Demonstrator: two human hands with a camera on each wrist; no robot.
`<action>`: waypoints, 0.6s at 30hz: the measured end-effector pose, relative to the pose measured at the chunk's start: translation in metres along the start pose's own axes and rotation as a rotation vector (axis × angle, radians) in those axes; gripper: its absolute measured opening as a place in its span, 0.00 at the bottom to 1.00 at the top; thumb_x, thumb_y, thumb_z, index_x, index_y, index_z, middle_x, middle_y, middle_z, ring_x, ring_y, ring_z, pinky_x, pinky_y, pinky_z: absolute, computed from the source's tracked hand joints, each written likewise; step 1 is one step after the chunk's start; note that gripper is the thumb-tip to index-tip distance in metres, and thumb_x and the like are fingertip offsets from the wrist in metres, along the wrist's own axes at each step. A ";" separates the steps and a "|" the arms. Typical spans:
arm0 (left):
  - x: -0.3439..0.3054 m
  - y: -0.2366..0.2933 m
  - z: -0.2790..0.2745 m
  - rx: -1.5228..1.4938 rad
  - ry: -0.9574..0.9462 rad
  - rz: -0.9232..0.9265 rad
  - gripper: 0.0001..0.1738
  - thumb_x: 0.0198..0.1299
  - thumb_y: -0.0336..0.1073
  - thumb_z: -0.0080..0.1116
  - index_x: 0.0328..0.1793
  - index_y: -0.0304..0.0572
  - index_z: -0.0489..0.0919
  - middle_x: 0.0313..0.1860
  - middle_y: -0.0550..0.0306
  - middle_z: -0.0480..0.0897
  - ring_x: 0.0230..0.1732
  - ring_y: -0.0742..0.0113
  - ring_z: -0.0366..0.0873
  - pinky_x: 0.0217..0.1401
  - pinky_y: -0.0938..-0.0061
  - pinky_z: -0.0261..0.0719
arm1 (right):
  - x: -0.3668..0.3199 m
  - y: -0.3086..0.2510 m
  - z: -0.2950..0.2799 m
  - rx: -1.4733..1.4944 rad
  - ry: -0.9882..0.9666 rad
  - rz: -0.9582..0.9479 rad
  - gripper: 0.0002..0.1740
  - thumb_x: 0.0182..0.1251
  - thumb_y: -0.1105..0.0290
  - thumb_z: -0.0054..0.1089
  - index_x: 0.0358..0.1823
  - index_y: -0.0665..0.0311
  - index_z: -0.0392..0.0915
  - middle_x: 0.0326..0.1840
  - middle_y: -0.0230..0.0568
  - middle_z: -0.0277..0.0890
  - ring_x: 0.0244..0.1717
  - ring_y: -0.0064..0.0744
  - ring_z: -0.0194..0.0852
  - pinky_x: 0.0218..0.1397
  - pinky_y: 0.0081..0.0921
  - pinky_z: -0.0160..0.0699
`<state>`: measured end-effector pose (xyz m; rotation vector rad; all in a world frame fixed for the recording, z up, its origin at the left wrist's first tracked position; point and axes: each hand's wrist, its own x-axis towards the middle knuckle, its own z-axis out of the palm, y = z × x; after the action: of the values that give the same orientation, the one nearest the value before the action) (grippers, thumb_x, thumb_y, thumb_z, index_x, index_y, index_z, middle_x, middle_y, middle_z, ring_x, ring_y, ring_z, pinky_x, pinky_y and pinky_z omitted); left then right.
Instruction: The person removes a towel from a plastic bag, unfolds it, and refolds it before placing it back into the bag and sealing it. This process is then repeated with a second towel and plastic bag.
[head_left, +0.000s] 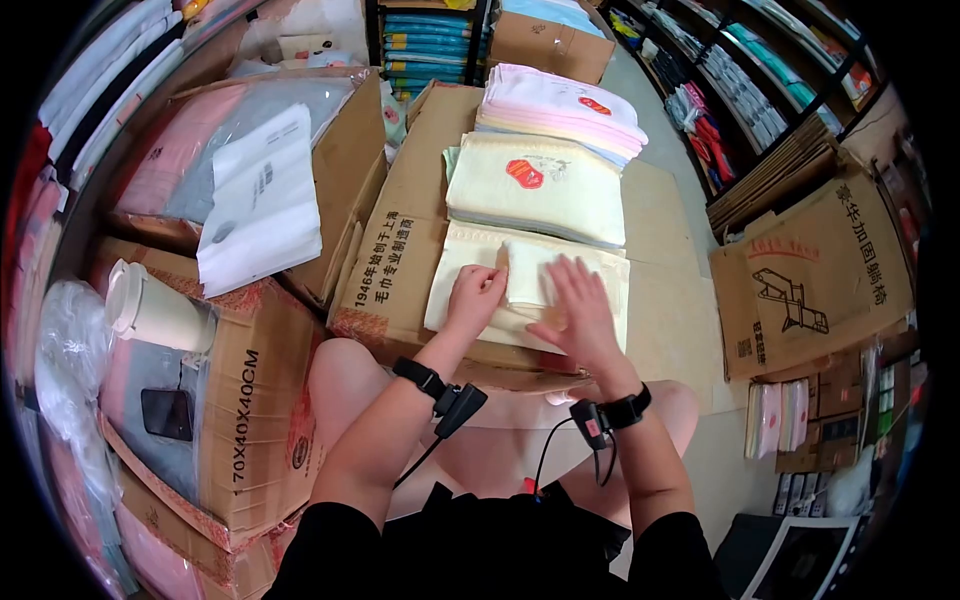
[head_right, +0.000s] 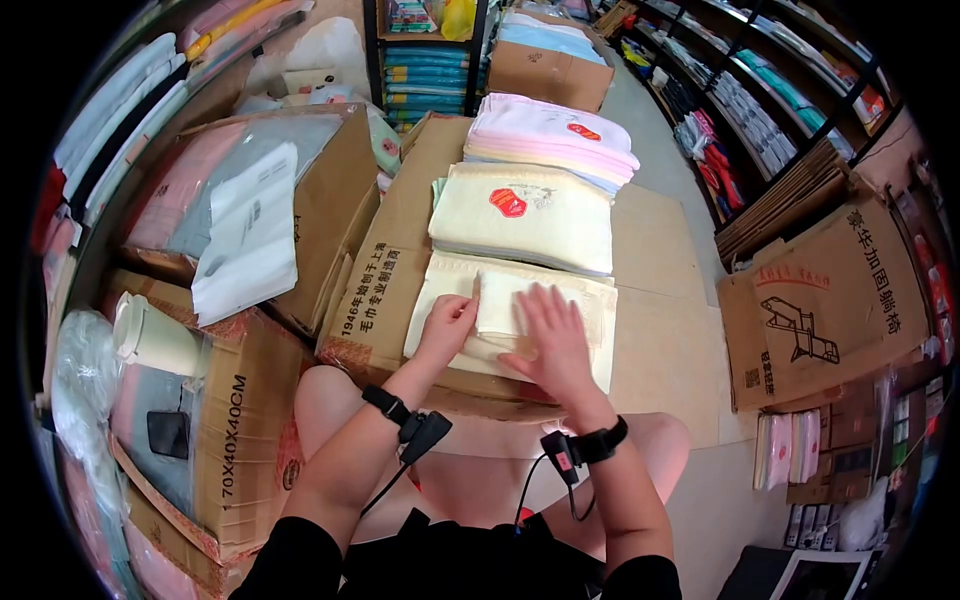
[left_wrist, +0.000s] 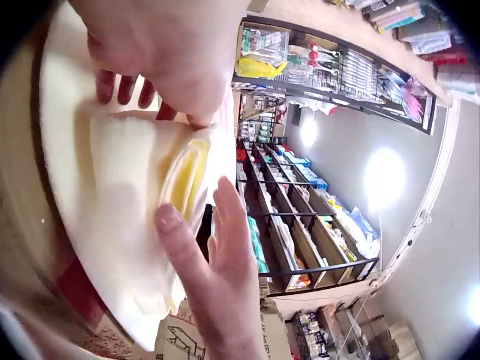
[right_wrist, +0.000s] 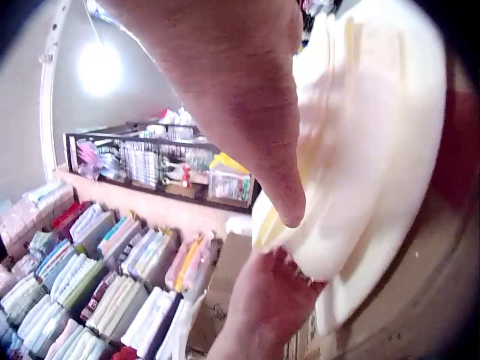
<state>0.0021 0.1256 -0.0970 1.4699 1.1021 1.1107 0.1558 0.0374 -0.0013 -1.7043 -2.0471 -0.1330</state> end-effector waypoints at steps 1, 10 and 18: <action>0.000 -0.001 0.001 0.088 0.054 0.099 0.15 0.57 0.42 0.56 0.37 0.34 0.78 0.29 0.56 0.77 0.28 0.67 0.74 0.32 0.75 0.73 | 0.002 -0.003 0.007 0.004 -0.058 -0.021 0.38 0.45 0.63 0.68 0.60 0.60 0.62 0.64 0.45 0.59 0.66 0.47 0.53 0.65 0.43 0.54; -0.011 0.029 -0.001 0.043 -0.163 -0.055 0.11 0.54 0.34 0.58 0.36 0.34 0.73 0.23 0.63 0.76 0.23 0.81 0.69 0.24 0.82 0.66 | 0.042 0.021 0.000 0.336 0.104 0.241 0.12 0.62 0.67 0.51 0.47 0.59 0.72 0.24 0.49 0.73 0.25 0.47 0.73 0.28 0.35 0.70; -0.001 0.018 -0.011 -0.044 -0.490 -0.441 0.16 0.51 0.33 0.60 0.45 0.31 0.76 0.27 0.61 0.77 0.24 0.76 0.72 0.24 0.78 0.71 | 0.031 0.004 -0.005 0.233 0.065 0.065 0.13 0.59 0.71 0.54 0.47 0.57 0.73 0.28 0.45 0.76 0.29 0.44 0.75 0.31 0.34 0.73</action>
<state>-0.0070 0.1235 -0.0779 1.2856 0.9737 0.4320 0.1575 0.0643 0.0150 -1.5988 -1.8768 0.0680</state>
